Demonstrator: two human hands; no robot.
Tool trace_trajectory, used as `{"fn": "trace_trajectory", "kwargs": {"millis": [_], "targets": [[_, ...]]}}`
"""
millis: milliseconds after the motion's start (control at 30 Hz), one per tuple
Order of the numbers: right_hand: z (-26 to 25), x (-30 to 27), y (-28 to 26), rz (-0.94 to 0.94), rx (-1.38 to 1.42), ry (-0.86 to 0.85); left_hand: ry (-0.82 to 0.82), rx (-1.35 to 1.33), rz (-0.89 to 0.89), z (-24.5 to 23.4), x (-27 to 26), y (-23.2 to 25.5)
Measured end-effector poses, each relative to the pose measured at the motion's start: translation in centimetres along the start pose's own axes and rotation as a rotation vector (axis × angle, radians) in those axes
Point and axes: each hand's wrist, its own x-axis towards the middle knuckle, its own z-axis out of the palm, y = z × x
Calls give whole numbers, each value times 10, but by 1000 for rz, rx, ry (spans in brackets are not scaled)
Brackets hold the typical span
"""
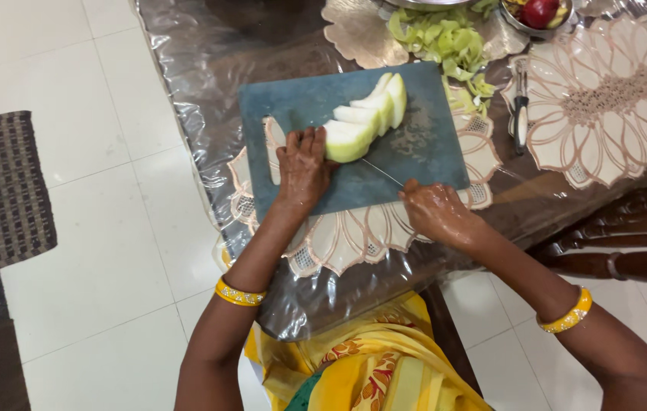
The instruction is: The person takes a large piece of peeled vegetable from a bowl and places it on a cutting board. They use a knife to slice the vegetable into smaller pieces and then transfer the chopped pieces into a separate metal bowl.
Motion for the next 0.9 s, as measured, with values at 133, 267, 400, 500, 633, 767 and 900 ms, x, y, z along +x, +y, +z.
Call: {"fn": "trace_trajectory", "kwargs": {"millis": [133,267,400,500,633,767,900], "targets": [[17,-10,9,16,29,121,15,-25,1,-5,0,2],[28,-1,10,4,13,311,-34,-30,-42,-10,5,7],[26,25,12,59,-54,153,-62,19,-92,-12,15,4],[17,49,12,16,1,231,-90,16,-139,-9,26,7],[8,67,10,31,23,237,-105,33,-194,1,41,13],[3,58,12,1,33,350,-87,10,-152,-7,31,10],[6,59,0,-21,64,405,-20,-74,-149,-13,25,6]]}}
